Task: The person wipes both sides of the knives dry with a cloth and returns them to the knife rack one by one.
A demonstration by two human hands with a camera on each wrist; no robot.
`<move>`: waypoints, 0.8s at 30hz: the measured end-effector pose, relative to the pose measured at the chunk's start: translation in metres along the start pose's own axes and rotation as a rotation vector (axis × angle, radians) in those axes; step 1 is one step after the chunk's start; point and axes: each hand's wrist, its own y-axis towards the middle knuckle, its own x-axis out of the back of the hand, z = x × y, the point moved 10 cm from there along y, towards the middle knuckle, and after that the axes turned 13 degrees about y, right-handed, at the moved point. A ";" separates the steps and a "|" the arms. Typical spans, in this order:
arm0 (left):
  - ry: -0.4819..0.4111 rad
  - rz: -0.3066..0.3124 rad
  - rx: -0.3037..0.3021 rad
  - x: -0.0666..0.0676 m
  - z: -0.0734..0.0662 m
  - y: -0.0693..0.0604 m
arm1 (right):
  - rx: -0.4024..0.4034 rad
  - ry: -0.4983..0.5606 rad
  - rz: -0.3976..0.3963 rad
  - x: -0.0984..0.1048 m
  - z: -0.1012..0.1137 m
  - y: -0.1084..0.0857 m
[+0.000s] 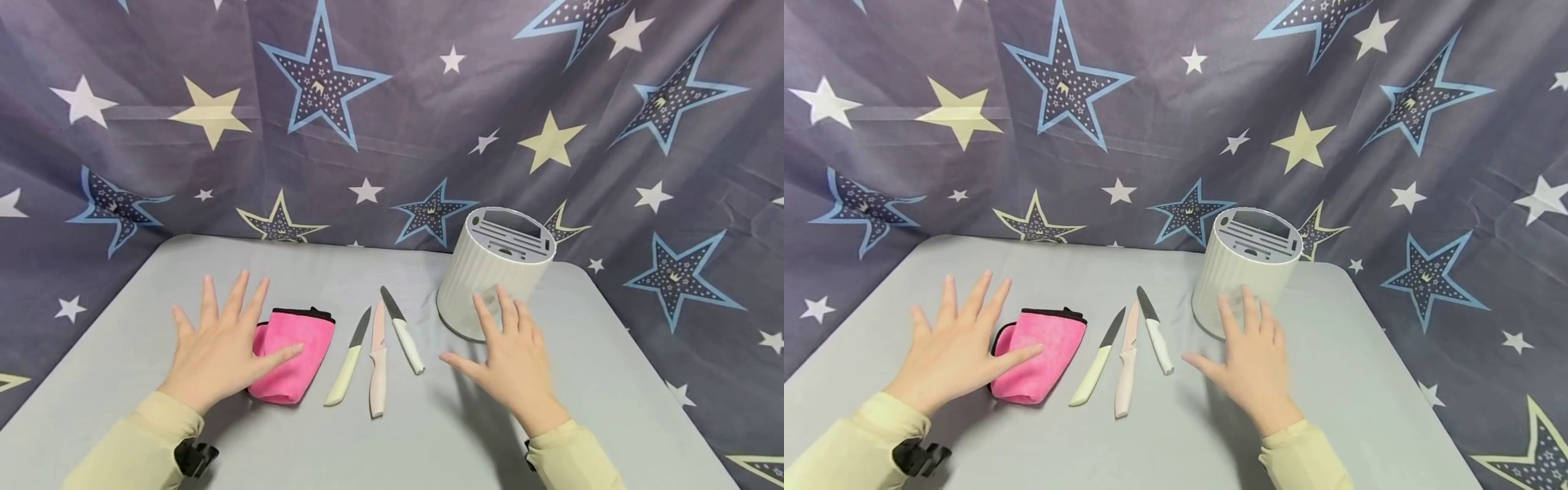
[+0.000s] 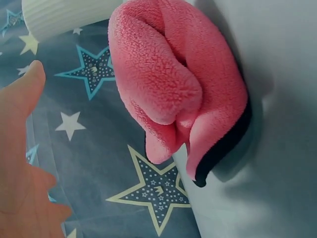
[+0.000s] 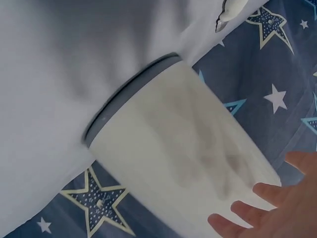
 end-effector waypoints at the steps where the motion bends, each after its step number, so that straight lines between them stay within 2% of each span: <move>1: -0.002 0.002 -0.003 0.000 -0.001 0.001 | 0.005 0.004 0.005 -0.001 0.002 0.002; 7: -0.002 0.026 -0.019 -0.004 -0.007 0.006 | 0.050 0.026 0.025 -0.012 0.015 0.011; 13: -0.027 0.069 -0.013 -0.016 -0.008 0.013 | 0.116 0.046 0.043 -0.030 0.030 0.019; 19: -0.044 0.123 -0.005 -0.030 -0.009 0.013 | 0.106 0.114 0.093 -0.053 0.033 0.027; 24: -0.061 0.138 0.008 -0.040 -0.008 0.010 | 0.097 0.132 0.155 -0.073 0.033 0.029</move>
